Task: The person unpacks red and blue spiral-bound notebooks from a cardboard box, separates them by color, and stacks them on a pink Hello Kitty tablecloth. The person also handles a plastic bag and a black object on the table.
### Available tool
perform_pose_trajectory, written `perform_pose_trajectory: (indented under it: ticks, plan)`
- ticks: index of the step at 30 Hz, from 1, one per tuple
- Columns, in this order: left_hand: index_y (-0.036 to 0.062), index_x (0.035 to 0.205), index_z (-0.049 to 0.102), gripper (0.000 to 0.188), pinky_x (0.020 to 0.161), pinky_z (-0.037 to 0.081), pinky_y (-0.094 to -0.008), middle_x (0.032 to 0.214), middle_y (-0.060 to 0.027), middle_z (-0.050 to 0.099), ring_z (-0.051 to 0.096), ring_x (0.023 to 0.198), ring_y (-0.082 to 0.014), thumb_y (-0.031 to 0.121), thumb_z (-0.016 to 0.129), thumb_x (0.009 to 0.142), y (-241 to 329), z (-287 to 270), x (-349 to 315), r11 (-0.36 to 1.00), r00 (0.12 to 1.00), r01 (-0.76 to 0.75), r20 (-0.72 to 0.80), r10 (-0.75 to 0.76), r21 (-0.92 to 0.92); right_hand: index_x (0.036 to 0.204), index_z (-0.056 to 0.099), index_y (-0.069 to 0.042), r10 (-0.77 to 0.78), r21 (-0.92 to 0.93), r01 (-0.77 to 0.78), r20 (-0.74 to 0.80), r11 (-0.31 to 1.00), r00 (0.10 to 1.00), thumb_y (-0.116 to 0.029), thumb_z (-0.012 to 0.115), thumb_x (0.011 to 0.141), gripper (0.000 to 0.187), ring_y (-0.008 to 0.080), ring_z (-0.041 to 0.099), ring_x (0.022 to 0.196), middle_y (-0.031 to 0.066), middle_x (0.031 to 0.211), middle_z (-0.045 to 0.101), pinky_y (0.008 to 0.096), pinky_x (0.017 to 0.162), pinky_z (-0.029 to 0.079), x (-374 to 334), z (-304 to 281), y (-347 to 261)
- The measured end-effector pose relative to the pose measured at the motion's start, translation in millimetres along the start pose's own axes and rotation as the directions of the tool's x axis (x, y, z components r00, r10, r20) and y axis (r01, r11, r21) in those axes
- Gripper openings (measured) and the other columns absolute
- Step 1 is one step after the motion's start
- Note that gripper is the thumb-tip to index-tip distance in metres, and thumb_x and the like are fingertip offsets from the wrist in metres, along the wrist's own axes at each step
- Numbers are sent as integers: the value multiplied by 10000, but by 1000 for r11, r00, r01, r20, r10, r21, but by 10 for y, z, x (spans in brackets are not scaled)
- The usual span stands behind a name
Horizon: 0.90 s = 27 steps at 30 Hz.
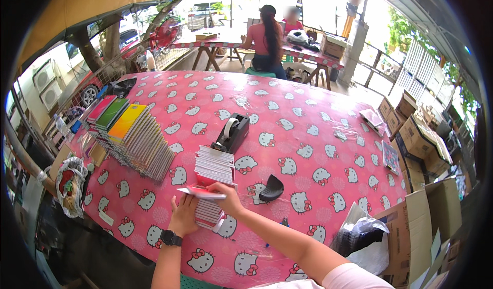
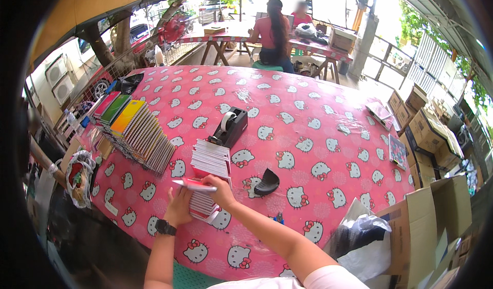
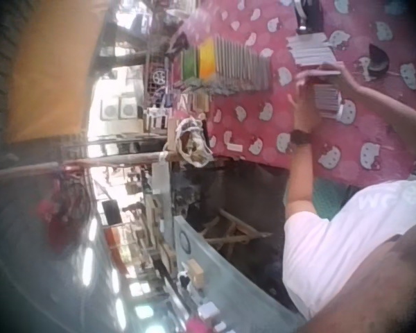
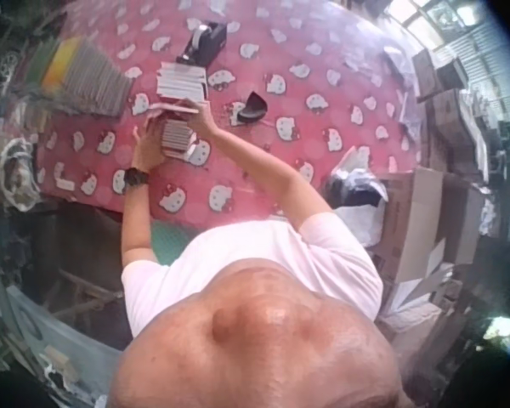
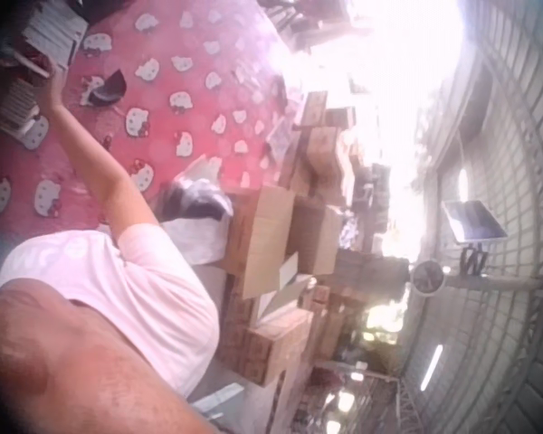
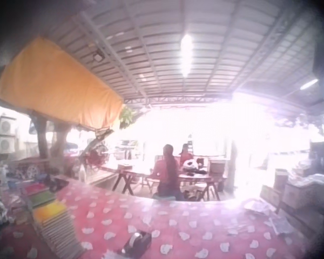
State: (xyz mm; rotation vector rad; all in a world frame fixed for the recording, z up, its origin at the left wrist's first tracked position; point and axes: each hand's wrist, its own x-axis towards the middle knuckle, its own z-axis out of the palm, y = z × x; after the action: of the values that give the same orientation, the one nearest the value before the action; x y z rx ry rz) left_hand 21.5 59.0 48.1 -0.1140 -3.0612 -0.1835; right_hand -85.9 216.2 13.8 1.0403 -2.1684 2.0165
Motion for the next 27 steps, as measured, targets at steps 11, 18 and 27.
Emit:
perform_pose_trajectory:
  ticks: [11,18,27]
  plan:
    - [75,1246,405,758,1020,201,-569,1277,-136,398,283,1276,-321,211,706,564,-24,54,25,1000,1000,-4,-16,4,-1,1063,560,-29,67,-454,100,338,885,939,-139,691,684,416,296,554,914,122,1008,607,382,795,456,30,-311,-492]
    - [133,1301,372,849,1025,189,-596,1320,-108,368,241,1307,-303,329,743,563,-45,-22,-15,994,994,-67,-90,59,-87,1083,548,-24,92,-401,-1,207,916,974,-57,580,782,305,308,568,959,137,967,627,370,810,460,114,-131,-514]
    - [150,1415,203,1050,1049,182,-571,1458,-102,161,170,1352,-314,275,781,548,0,-194,280,993,987,-71,-151,56,-97,1232,429,-38,88,-352,-52,86,935,992,-121,672,721,572,349,488,1094,201,1162,515,405,915,410,45,-360,-436]
